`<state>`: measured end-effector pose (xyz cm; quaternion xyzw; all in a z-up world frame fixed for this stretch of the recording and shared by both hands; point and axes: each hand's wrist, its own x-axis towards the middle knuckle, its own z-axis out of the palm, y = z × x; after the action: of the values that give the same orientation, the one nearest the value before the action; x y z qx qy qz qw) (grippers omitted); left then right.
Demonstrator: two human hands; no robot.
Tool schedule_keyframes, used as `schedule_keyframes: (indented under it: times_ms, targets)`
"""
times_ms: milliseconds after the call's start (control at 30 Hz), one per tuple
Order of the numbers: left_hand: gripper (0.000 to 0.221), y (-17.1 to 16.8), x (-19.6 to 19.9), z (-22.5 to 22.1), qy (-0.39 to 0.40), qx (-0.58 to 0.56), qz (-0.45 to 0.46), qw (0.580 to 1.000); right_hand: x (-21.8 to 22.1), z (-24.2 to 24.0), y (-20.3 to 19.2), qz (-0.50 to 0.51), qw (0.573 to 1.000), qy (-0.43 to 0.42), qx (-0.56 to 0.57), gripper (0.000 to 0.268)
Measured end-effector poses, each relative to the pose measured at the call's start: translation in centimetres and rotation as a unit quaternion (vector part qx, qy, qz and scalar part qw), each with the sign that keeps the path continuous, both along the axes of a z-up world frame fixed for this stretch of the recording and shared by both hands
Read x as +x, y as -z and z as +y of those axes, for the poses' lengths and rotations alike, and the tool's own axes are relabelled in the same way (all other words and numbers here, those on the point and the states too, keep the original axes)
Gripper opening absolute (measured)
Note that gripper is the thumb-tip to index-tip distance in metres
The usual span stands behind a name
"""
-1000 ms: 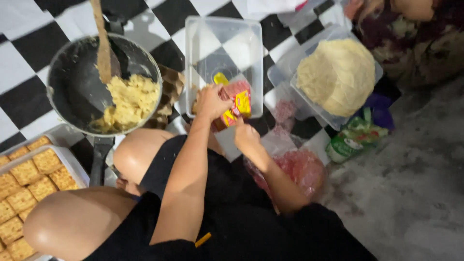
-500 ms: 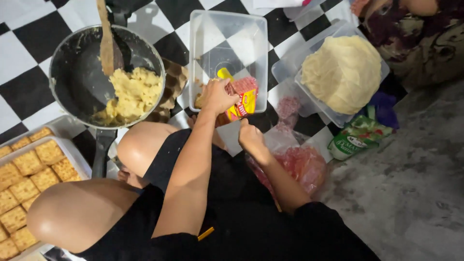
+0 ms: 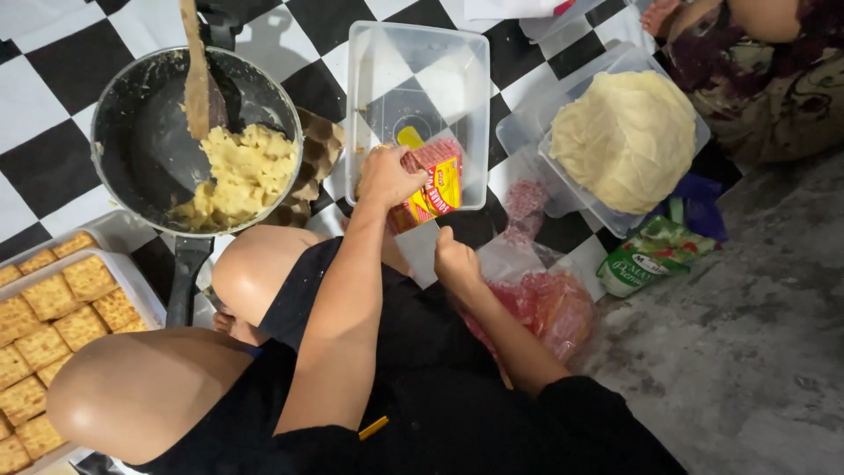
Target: Assembling cracker sandwiches by spreading a yellow filling onto crackers using a small spatula.
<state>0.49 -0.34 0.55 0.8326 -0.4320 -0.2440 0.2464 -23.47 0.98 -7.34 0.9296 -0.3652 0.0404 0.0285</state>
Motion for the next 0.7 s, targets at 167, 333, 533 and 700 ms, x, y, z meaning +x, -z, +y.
schedule_keyframes:
  times_ms: [167,333,533,700]
  targets:
    - [0.062,-0.5,-0.3,-0.2,0.015,0.01,0.003,1.0,0.0,-0.7,0.2,0.023,0.998,-0.021,-0.046,0.022]
    - [0.059,-0.5,0.1,-0.2,0.025,-0.018,-0.024,0.999,-0.3,-0.5,2.2,0.021,0.986,-0.038,-0.159,0.007]
    - [0.055,0.2,-0.3,0.1,0.023,-0.004,0.002,1.0,-0.9,-0.2,3.9,-0.035,0.997,0.011,0.074,0.026]
    - [0.053,0.0,0.1,0.0,0.013,-0.012,0.007,1.0,-0.7,-1.4,5.5,-0.027,0.994,0.001,0.102,0.031]
